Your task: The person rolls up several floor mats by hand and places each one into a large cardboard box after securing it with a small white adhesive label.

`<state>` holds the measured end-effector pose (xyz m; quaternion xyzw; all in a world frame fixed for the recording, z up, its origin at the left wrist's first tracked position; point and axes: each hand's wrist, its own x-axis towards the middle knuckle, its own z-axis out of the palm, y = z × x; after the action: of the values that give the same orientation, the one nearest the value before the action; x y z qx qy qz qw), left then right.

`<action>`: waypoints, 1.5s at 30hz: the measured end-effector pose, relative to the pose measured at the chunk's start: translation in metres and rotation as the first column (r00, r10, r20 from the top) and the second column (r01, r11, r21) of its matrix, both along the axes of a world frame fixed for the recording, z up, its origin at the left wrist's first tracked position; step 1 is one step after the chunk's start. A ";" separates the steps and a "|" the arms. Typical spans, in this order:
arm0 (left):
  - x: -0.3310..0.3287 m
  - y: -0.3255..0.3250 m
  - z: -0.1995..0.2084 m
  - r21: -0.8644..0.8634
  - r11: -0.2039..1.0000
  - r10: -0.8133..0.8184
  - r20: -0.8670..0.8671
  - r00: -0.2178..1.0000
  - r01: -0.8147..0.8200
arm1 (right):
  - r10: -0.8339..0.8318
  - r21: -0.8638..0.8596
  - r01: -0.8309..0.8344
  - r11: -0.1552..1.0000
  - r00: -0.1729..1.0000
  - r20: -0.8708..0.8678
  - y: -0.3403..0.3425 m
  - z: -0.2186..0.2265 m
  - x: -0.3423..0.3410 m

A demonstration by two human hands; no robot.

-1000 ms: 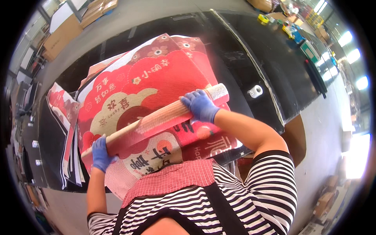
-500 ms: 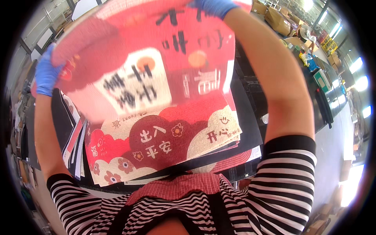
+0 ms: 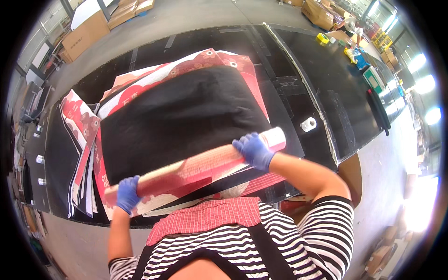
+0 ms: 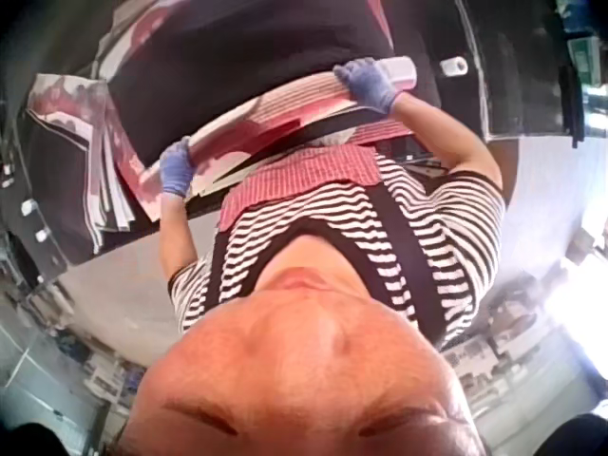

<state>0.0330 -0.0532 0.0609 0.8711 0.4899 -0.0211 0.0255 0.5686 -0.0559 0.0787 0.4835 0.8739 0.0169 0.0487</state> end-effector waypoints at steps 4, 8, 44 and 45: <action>0.024 0.004 0.036 -0.161 0.959 0.217 -0.119 0.969 -0.234 | -0.034 -0.231 0.023 0.973 0.999 -0.043 0.033 -0.001 0.010; 0.079 -0.031 0.011 0.199 0.979 0.061 -0.060 0.996 -0.048 | 0.012 -0.372 -0.050 0.927 0.995 -0.104 0.069 0.027 0.008; 0.191 0.128 0.063 -0.417 0.906 0.016 0.189 0.982 0.066 | 0.003 -0.025 -0.007 1.000 0.987 -0.161 0.097 0.028 -0.023; 0.196 0.096 0.057 -0.405 0.909 -0.007 0.219 0.976 0.097 | -0.036 -0.056 0.028 0.998 0.990 -0.137 0.064 0.018 -0.017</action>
<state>0.2287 0.0424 0.1180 0.8560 0.4454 -0.0318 0.2605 0.5515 0.0081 0.0967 0.4959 0.8674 -0.0409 0.0015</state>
